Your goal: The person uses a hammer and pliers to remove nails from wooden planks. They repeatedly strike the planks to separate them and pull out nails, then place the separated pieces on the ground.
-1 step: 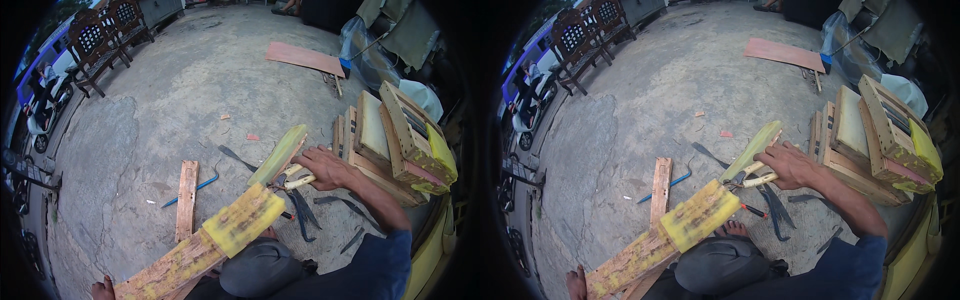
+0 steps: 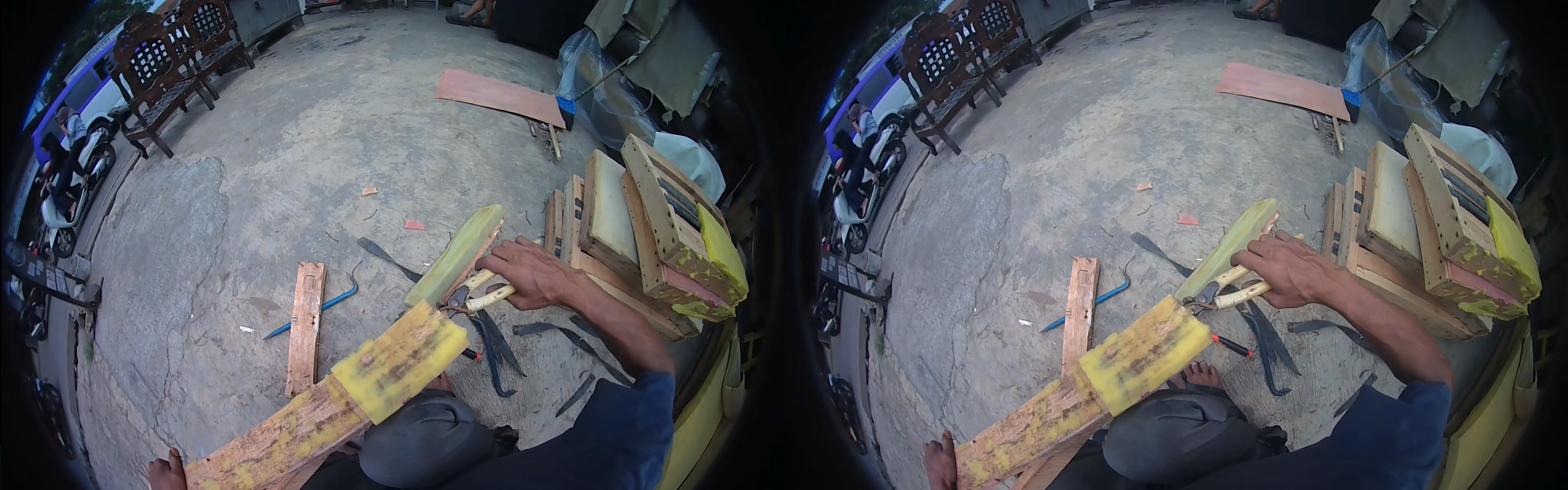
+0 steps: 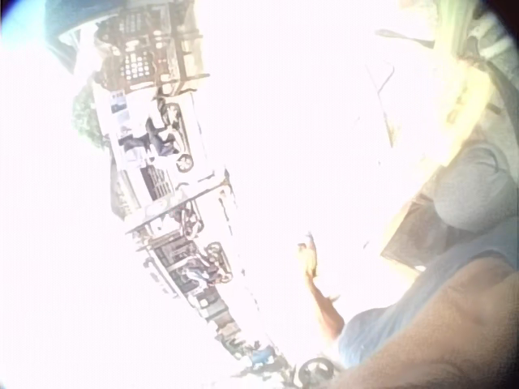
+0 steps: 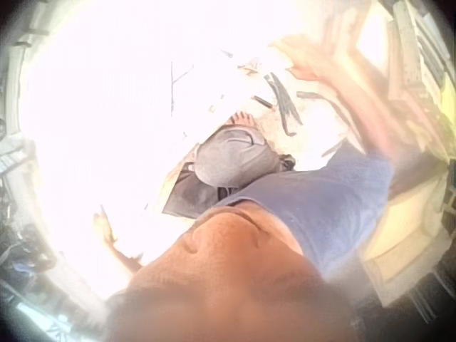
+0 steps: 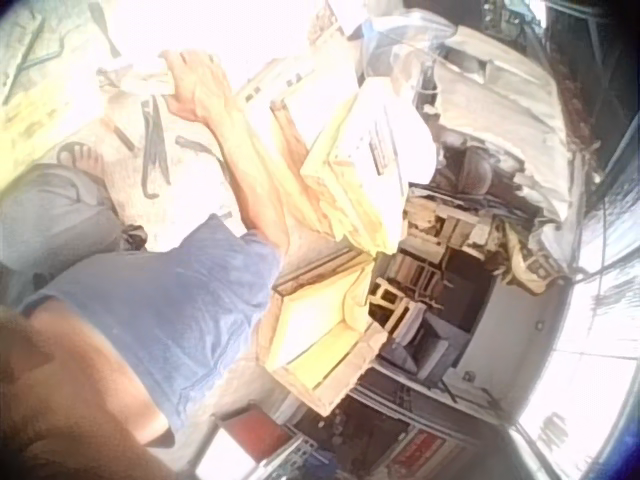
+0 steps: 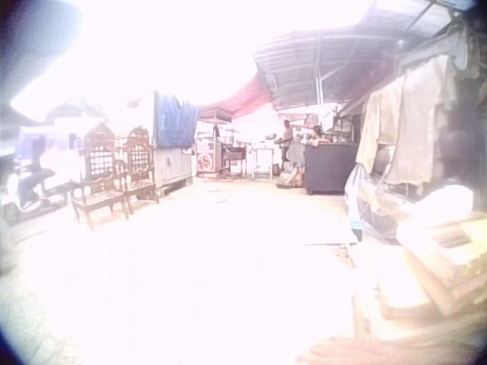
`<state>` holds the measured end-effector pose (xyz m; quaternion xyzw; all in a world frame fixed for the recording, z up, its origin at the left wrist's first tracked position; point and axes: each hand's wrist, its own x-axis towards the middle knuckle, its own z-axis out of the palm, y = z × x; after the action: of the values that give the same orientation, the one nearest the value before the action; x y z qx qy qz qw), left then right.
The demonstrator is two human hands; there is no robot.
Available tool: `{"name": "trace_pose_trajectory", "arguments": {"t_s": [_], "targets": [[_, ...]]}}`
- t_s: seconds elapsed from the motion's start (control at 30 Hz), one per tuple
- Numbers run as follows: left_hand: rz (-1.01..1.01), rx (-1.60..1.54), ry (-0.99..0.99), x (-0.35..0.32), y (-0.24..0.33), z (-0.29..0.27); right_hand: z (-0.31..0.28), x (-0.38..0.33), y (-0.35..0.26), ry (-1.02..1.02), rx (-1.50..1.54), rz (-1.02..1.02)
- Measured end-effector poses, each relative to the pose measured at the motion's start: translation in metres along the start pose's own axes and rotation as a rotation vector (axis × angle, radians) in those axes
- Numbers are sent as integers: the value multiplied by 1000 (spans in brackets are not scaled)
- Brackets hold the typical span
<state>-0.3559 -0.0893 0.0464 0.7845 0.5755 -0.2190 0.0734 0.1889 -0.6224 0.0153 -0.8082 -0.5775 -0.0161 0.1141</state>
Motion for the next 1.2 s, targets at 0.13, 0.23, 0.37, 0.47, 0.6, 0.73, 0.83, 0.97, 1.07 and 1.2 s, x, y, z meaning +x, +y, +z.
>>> {"name": "trace_pose_trajectory", "arguments": {"t_s": [0.13,0.23,0.37,0.47,0.6,0.73,0.83,0.97,1.07,1.2], "targets": [[36,32,-1,5,-19,2,-1,-1,-9,-218,-42,241],[52,36,14,6,-16,6,-7,-7,-40,-316,-64,437],[94,4,4,15,4,12,-7,-22,-108,-219,-97,784],[67,-28,33,-2,7,12,30,-16,-170,-80,130,1116],[110,-75,29,3,27,20,44,-16,-187,-191,514,1202],[120,-170,3,-6,42,32,41,-32,-103,-210,492,1290],[149,-255,-39,-9,59,39,79,-96,-10,-225,601,1360],[133,-452,-132,-18,76,43,140,-137,44,-524,611,1408],[58,-788,-267,-30,81,41,215,-163,43,-496,320,1503],[3,-1129,-317,-46,115,9,223,-76,-38,-186,162,1230]]}}
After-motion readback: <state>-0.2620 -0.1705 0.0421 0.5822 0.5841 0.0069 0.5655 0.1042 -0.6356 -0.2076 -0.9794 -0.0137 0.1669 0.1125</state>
